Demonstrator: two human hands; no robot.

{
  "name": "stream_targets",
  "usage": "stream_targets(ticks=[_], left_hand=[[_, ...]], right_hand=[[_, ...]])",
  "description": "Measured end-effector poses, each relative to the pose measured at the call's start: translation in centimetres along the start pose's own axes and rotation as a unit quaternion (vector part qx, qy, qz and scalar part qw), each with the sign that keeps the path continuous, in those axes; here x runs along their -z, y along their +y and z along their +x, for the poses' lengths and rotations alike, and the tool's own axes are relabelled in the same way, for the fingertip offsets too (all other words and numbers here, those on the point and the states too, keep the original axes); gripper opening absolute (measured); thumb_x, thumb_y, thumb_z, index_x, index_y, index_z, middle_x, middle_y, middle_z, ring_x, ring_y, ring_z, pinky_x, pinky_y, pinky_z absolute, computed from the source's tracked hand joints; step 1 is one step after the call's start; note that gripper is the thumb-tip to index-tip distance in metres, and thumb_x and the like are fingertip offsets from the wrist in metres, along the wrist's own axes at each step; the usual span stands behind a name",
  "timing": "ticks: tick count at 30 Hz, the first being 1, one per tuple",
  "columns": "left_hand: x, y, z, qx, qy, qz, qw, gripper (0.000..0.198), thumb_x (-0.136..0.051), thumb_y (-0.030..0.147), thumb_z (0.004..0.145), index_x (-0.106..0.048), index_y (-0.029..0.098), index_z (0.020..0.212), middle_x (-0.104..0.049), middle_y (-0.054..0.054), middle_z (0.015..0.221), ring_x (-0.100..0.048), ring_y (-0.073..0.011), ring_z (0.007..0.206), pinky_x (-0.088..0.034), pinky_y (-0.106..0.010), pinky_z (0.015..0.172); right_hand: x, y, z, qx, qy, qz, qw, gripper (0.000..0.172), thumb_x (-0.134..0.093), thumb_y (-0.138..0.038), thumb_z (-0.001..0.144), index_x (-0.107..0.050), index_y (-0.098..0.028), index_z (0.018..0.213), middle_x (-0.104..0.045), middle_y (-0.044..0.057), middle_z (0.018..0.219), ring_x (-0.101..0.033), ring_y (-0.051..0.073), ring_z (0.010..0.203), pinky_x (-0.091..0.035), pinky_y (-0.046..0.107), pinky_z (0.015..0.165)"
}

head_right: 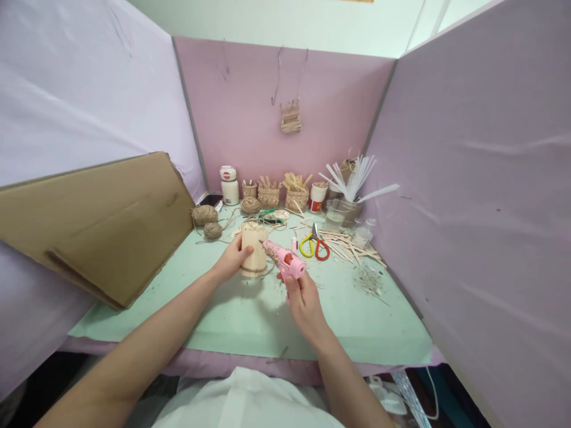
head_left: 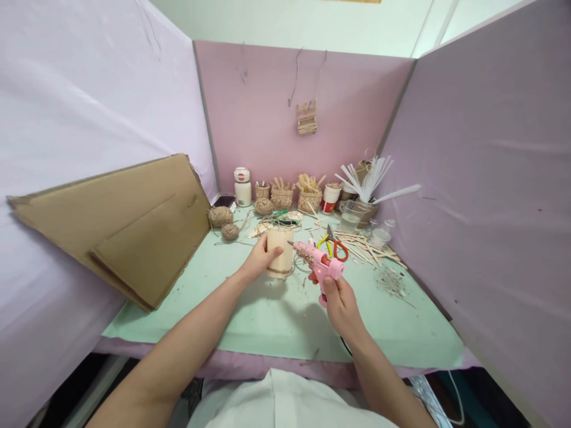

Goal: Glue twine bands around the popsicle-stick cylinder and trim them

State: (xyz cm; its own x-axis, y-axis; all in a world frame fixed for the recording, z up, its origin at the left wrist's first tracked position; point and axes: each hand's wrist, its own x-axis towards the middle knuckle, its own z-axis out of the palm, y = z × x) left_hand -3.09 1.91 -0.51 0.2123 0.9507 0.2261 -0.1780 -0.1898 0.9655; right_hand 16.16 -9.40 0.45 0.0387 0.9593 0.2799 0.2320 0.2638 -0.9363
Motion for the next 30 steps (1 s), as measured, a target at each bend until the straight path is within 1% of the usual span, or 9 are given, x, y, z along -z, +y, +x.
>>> stream_targets(ticks=[3, 7, 14, 18, 22, 24, 28, 30], left_hand=[[0.01, 0.03, 0.0, -0.003, -0.006, 0.009, 1.0, 0.07, -0.075, 0.053, 0.064, -0.05, 0.016, 0.119, -0.062, -0.014, 0.116, -0.059, -0.0298, 0.105, -0.049, -0.037, 0.083], [0.01, 0.11, 0.03, -0.01, -0.005, 0.029, 1.0, 0.071, -0.073, 0.054, 0.066, -0.049, 0.016, 0.12, -0.061, -0.015, 0.119, -0.058, -0.0304, 0.107, -0.048, -0.037, 0.084], [-0.1, 0.5, -0.08, -0.008, -0.006, 0.045, 0.999, 0.076, -0.073, 0.06, 0.062, -0.048, 0.014, 0.118, -0.06, -0.016, 0.12, -0.058, -0.0306, 0.108, -0.047, -0.037, 0.086], [-0.07, 0.35, 0.02, -0.009, 0.001, 0.056, 0.998, 0.078, -0.073, 0.062, 0.06, -0.049, 0.014, 0.117, -0.06, -0.016, 0.121, -0.056, -0.0315, 0.111, -0.047, -0.038, 0.088], [-0.03, 0.25, 0.09, -0.015, 0.0, 0.063, 0.998, 0.077, -0.073, 0.062, 0.061, -0.05, 0.014, 0.116, -0.06, -0.016, 0.12, -0.056, -0.0317, 0.111, -0.047, -0.038, 0.088], [-0.04, 0.28, 0.06, -0.014, -0.001, 0.063, 0.998, 0.076, -0.073, 0.061, 0.061, -0.05, 0.014, 0.116, -0.06, -0.016, 0.12, -0.057, -0.0316, 0.111, -0.047, -0.038, 0.087], [-0.03, 0.28, 0.03, -0.015, -0.006, 0.057, 0.998, 0.077, -0.072, 0.061, 0.061, -0.049, 0.013, 0.117, -0.06, -0.016, 0.122, -0.057, -0.0313, 0.111, -0.047, -0.038, 0.087], [0.02, 0.21, 0.06, -0.017, -0.009, 0.056, 0.998, 0.077, -0.072, 0.061, 0.062, -0.049, 0.013, 0.117, -0.059, -0.017, 0.122, -0.057, -0.0313, 0.111, -0.047, -0.038, 0.088]], right_hand=[[-0.06, -0.08, 0.03, 0.004, -0.002, -0.005, 1.0, 0.059, -0.034, -0.067, 0.087, -0.062, -0.017, 0.098, -0.058, 0.006, 0.071, -0.044, 0.016, 0.053, -0.037, 0.028, 0.047], [-0.08, -0.41, 0.13, 0.013, -0.001, -0.004, 1.0, 0.058, -0.035, -0.066, 0.088, -0.06, -0.016, 0.105, -0.06, 0.007, 0.077, -0.045, 0.015, 0.053, -0.038, 0.028, 0.047], [-0.23, -0.6, 0.23, 0.036, -0.004, 0.003, 0.999, 0.055, -0.036, -0.062, 0.089, -0.059, -0.014, 0.105, -0.062, 0.006, 0.079, -0.046, 0.013, 0.052, -0.039, 0.025, 0.045], [-0.27, -0.71, 0.24, 0.04, -0.003, 0.004, 0.999, 0.054, -0.036, -0.062, 0.09, -0.058, -0.014, 0.099, -0.06, 0.005, 0.076, -0.044, 0.012, 0.05, -0.039, 0.025, 0.045], [-0.28, -0.82, 0.29, 0.047, -0.001, 0.002, 0.999, 0.053, -0.036, -0.062, 0.09, -0.057, -0.014, 0.099, -0.059, 0.004, 0.075, -0.044, 0.011, 0.05, -0.039, 0.024, 0.045], [-0.3, -0.79, 0.33, 0.047, 0.0, 0.0, 0.999, 0.053, -0.036, -0.062, 0.089, -0.058, -0.014, 0.096, -0.056, 0.002, 0.071, -0.043, 0.011, 0.05, -0.039, 0.024, 0.045], [-0.32, -0.63, 0.35, 0.045, 0.009, -0.009, 0.999, 0.051, -0.036, -0.062, 0.089, -0.057, -0.016, 0.084, -0.047, -0.001, 0.06, -0.042, 0.012, 0.049, -0.037, 0.024, 0.045], [-0.33, -0.58, 0.33, 0.047, 0.012, -0.011, 0.999, 0.05, -0.037, -0.061, 0.089, -0.057, -0.016, 0.083, -0.047, -0.002, 0.059, -0.042, 0.012, 0.049, -0.037, 0.024, 0.045]])
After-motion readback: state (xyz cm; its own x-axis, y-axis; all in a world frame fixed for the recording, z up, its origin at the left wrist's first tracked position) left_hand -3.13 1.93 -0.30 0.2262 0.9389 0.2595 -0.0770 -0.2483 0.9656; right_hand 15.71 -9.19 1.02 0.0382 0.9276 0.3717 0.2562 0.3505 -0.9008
